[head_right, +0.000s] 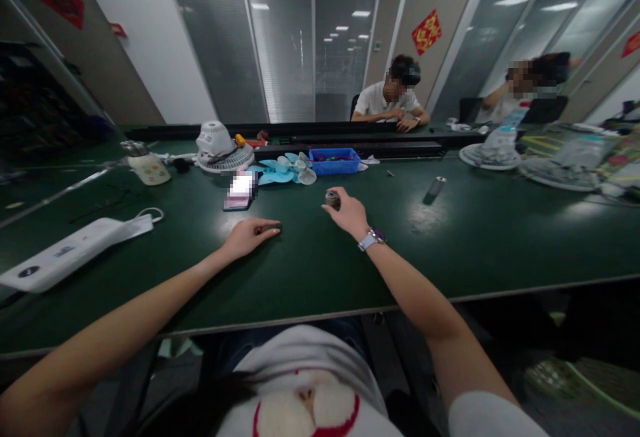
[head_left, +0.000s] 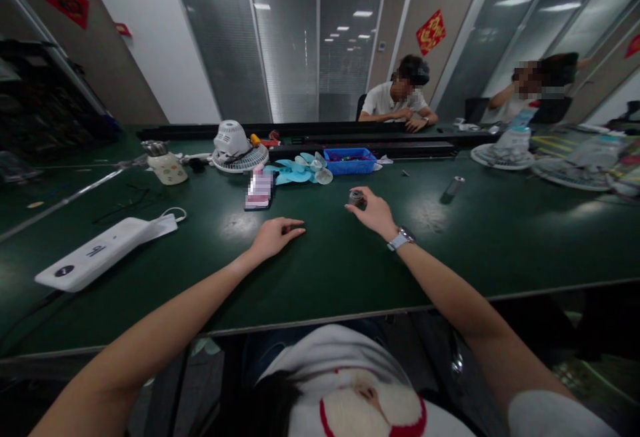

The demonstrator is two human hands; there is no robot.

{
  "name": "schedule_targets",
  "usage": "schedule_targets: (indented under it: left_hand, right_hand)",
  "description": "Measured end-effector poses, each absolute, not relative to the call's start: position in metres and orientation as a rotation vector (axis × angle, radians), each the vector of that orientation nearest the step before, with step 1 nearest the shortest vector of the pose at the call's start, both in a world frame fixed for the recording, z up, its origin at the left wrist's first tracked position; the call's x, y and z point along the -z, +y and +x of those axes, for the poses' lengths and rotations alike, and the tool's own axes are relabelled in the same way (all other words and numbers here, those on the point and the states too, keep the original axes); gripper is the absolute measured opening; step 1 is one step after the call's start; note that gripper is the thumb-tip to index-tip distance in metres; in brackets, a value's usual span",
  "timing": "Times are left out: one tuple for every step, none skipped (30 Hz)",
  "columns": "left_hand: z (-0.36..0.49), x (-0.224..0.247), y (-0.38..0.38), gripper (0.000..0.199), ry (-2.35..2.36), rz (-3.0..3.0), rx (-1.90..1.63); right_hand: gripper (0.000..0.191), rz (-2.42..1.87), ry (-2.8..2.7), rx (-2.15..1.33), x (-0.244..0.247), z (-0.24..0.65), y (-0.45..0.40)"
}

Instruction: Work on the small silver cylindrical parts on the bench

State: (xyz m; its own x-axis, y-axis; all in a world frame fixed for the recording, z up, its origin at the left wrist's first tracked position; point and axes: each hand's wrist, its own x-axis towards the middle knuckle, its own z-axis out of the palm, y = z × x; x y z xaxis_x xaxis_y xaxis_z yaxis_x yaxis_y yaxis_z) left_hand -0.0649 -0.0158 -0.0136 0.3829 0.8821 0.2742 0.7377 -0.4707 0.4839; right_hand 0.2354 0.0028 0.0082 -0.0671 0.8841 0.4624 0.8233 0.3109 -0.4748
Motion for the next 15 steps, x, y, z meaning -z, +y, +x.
schedule_targets:
  left_hand:
    - [-0.064,0.013,-0.017,0.045,1.435,2.343,-0.74]
    - [-0.063,0.012,-0.019,0.046,1.443,2.319,-0.754]
    - [-0.062,0.011,-0.02,0.046,1.45,2.295,-0.769]
    - [-0.062,0.01,-0.021,0.046,1.455,2.273,-0.784]
    - [-0.061,0.01,-0.021,0.047,1.456,2.256,-0.798]
    - [-0.061,0.009,-0.022,0.047,1.454,2.241,-0.808]
    - [-0.061,0.009,-0.022,0.047,1.45,2.229,-0.815]
    - [-0.062,0.01,-0.022,0.047,1.443,2.22,-0.818]
    - [-0.062,0.01,-0.021,0.048,1.438,2.212,-0.821]
    - [-0.062,0.011,-0.021,0.048,1.434,2.205,-0.825]
    - [-0.062,0.011,-0.021,0.048,1.432,2.199,-0.83]
    - [-0.063,0.011,-0.021,0.048,1.43,2.192,-0.836]
    - [-0.063,0.012,-0.021,0.048,1.429,2.186,-0.842]
    - [-0.063,0.012,-0.021,0.048,1.427,2.178,-0.848]
    - [-0.063,0.012,-0.021,0.047,1.423,2.17,-0.852]
  right_hand:
    - [0.043,-1.617,-1.832,-0.041,-0.01,0.25,0.01]
    - [0.043,-1.714,-1.774,0.022,-0.01,0.265,0.015]
    - [0.043,-1.802,-1.72,0.071,-0.011,0.278,0.02]
    - [0.043,-1.879,-1.674,0.104,-0.011,0.29,0.023]
    - [0.043,-1.944,-1.641,0.124,-0.01,0.3,0.025]
    - [0.044,-1.998,-1.619,0.129,-0.009,0.309,0.027]
    - [0.044,-2.044,-1.606,0.125,-0.008,0.315,0.028]
    - [0.044,-2.084,-1.596,0.115,-0.007,0.32,0.029]
    - [0.044,-2.117,-1.585,0.098,-0.006,0.324,0.03]
    - [0.045,-2.144,-1.575,0.075,-0.005,0.326,0.031]
    - [0.045,-2.161,-1.568,0.055,-0.005,0.327,0.032]
    - [0.047,-2.165,-1.563,0.058,-0.005,0.326,0.032]
    - [0.05,-2.149,-1.563,0.097,-0.006,0.323,0.031]
    - [0.053,-2.105,-1.57,0.171,-0.006,0.318,0.029]
    - [0.055,-2.031,-1.591,0.265,-0.008,0.31,0.026]
